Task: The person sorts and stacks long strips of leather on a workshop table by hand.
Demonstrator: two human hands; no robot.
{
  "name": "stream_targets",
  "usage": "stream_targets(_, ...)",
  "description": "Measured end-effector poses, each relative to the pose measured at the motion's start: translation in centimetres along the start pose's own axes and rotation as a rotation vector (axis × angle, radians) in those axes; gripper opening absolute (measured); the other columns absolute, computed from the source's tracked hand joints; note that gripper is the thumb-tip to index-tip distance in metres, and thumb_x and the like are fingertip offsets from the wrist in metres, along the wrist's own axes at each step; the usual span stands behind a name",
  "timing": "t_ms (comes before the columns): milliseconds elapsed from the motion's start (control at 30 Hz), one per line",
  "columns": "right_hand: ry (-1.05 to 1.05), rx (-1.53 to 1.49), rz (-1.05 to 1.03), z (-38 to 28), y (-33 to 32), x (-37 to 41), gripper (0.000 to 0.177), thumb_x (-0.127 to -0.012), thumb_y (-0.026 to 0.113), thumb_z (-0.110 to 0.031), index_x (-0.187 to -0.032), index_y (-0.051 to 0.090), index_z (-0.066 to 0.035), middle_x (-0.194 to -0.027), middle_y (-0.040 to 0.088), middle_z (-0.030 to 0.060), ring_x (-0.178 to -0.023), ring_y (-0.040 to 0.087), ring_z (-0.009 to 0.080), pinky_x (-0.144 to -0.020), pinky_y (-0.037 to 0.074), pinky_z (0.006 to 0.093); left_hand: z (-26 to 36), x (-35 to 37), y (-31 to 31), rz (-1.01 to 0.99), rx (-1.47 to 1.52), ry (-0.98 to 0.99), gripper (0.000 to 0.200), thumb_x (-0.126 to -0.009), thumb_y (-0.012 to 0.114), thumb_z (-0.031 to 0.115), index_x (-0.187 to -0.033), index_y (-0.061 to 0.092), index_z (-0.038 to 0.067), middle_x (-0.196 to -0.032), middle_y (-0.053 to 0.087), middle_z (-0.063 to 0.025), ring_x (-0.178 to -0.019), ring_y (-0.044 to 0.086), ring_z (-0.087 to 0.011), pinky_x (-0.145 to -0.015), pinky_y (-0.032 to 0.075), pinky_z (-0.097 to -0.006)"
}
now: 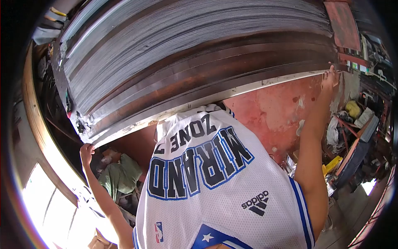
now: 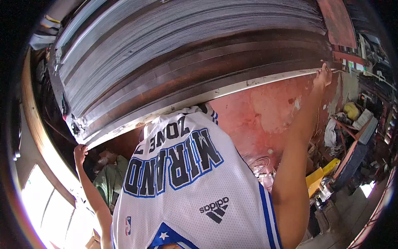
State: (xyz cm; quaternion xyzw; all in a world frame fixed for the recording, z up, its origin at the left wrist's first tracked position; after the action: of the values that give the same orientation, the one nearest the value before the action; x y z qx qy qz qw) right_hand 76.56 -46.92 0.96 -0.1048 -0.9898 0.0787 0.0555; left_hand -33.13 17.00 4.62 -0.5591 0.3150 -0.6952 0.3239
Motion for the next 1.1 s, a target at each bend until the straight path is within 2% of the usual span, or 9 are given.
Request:
stream_targets(133, 0.018, 0.005, 0.045, 0.8, 0.0, 0.0, 0.041, -0.087, 0.075, -0.009, -0.12, 0.053, 0.001, -0.099, 0.064, 0.01, -0.091, 0.065, 0.0231, -0.081, 0.06, 0.0309, -1.4, -0.4, 0.6, -0.013, 0.036, -0.09, 0.011, -0.09, 0.06, 0.007, -0.092, 0.065, -0.003, -0.073, 0.066, -0.008, -0.059, 0.066, -0.0147, -0.049, 0.048, -0.0292)
stream_targets(400, -0.023, -0.074, 0.007, 1.3, -0.8, -0.7, 0.051, -0.087, 0.072, -0.001, -0.129, 0.043, 0.006, -0.12, 0.062, 0.0248, -0.1, 0.067, 0.0338, -0.087, 0.063, 0.0382, -3.4, -1.2, 1.0, 0.073, 0.077, -0.042, 0.014, -0.088, 0.064, 0.011, -0.09, 0.067, -0.002, -0.07, 0.068, -0.0088, -0.056, 0.064, -0.0143, -0.054, 0.051, -0.0295)
stream_targets(500, -0.008, -0.053, 0.002, 2.6, -1.3, -2.0, 0.054, -0.086, 0.072, 0.001, -0.131, 0.042, 0.007, -0.121, 0.06, 0.025, -0.102, 0.066, 0.0334, -0.086, 0.064, 0.0359, -2.2, -0.8, 1.1, 0.068, 0.068, -0.094, 0.014, -0.089, 0.065, 0.013, -0.087, 0.067, -0.001, -0.067, 0.067, -0.0079, -0.052, 0.06, -0.0124, -0.05, 0.048, -0.0302)
stream_targets(533, -0.009, -0.019, -0.052, 2.7, -1.3, -2.0, 0.057, -0.09, 0.071, -0.011, -0.137, 0.041, 0.003, -0.122, 0.06, 0.0224, -0.109, 0.063, 0.0337, -0.094, 0.06, 0.0399, -2.2, -0.8, 1.2, 0.055, 0.082, -0.133, 0.015, -0.089, 0.066, 0.014, -0.087, 0.068, -0.001, -0.065, 0.065, -0.0066, -0.05, 0.058, -0.0116, -0.049, 0.047, -0.0299)
stream_targets(700, -0.046, 0.154, -0.045, 2.4, -1.7, -1.6, 0.041, -0.094, 0.067, -0.017, -0.128, 0.052, 0.001, -0.119, 0.063, 0.0198, -0.108, 0.063, 0.0305, -0.095, 0.055, 0.0398, -6.1, -1.2, 2.2, 0.14, 0.151, -0.088, 0.022, -0.086, 0.067, 0.009, -0.106, 0.068, -0.002, -0.092, 0.069, -0.0103, -0.066, 0.065, -0.0143, -0.056, 0.054, -0.0282)
stream_targets(833, -0.465, 0.726, 0.134, -0.8, 0.0, 2.3, 0.032, -0.096, 0.063, -0.021, -0.12, 0.06, 0.0, -0.116, 0.066, 0.0177, -0.107, 0.063, 0.0279, -0.096, 0.051, 0.0397, -4.7, -0.4, 1.8, 0.252, 0.079, -0.099, 0.026, -0.079, 0.068, 0.009, -0.104, 0.07, 0.001, -0.091, 0.071, -0.016, -0.073, 0.07, -0.0221, -0.064, 0.054, -0.0341)
stream_targets(967, -0.782, 0.566, -0.337, -4.1, 12.1, 18.3, 0.024, -0.099, 0.06, -0.017, -0.116, 0.065, -0.001, -0.11, 0.07, 0.0126, -0.099, 0.066, 0.0193, -0.088, 0.051, 0.0307, -3.6, 0.3, 1.3, 0.318, 0.207, -0.128, 0.028, -0.081, 0.074, 0.015, -0.105, 0.067, 0.004, -0.093, 0.071, -0.0134, -0.084, 0.068, -0.0224, -0.074, 0.052, -0.0355)
stream_targets(1067, -0.713, 0.551, -0.966, -3.7, 20.1, 36.5, 0.015, -0.096, 0.064, -0.011, -0.107, 0.068, -0.002, -0.107, 0.07, 0.0089, -0.099, 0.065, 0.018, -0.087, 0.051, 0.0327, -5.4, -0.8, 1.4, 0.482, 0.288, -0.079, 0.028, -0.08, 0.077, 0.015, -0.103, 0.066, 0.004, -0.094, 0.071, -0.0102, -0.087, 0.068, -0.0191, -0.078, 0.052, -0.033)
stream_targets(1100, -0.901, 0.548, -1.216, -4.8, 21.0, 42.4, 0.016, -0.091, 0.067, -0.006, -0.107, 0.069, -0.002, -0.105, 0.069, 0.0111, -0.099, 0.065, 0.0214, -0.087, 0.051, 0.0326, -6.3, -1.1, 2.1, 0.52, 0.385, -0.068, 0.029, -0.079, 0.077, 0.015, -0.104, 0.066, 0.004, -0.095, 0.072, -0.0088, -0.088, 0.068, -0.0188, -0.079, 0.052, -0.0325)
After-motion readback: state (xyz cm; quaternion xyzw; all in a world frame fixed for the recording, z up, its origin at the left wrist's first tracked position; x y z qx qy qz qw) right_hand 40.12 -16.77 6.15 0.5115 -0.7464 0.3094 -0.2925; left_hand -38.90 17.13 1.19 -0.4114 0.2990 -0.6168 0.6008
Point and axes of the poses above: each hand's wrist, its own x-axis away from the middle knuckle, its own y-axis out of the palm, z = x × y, the point moved 6 cm from there along -x, towards the middle knuckle
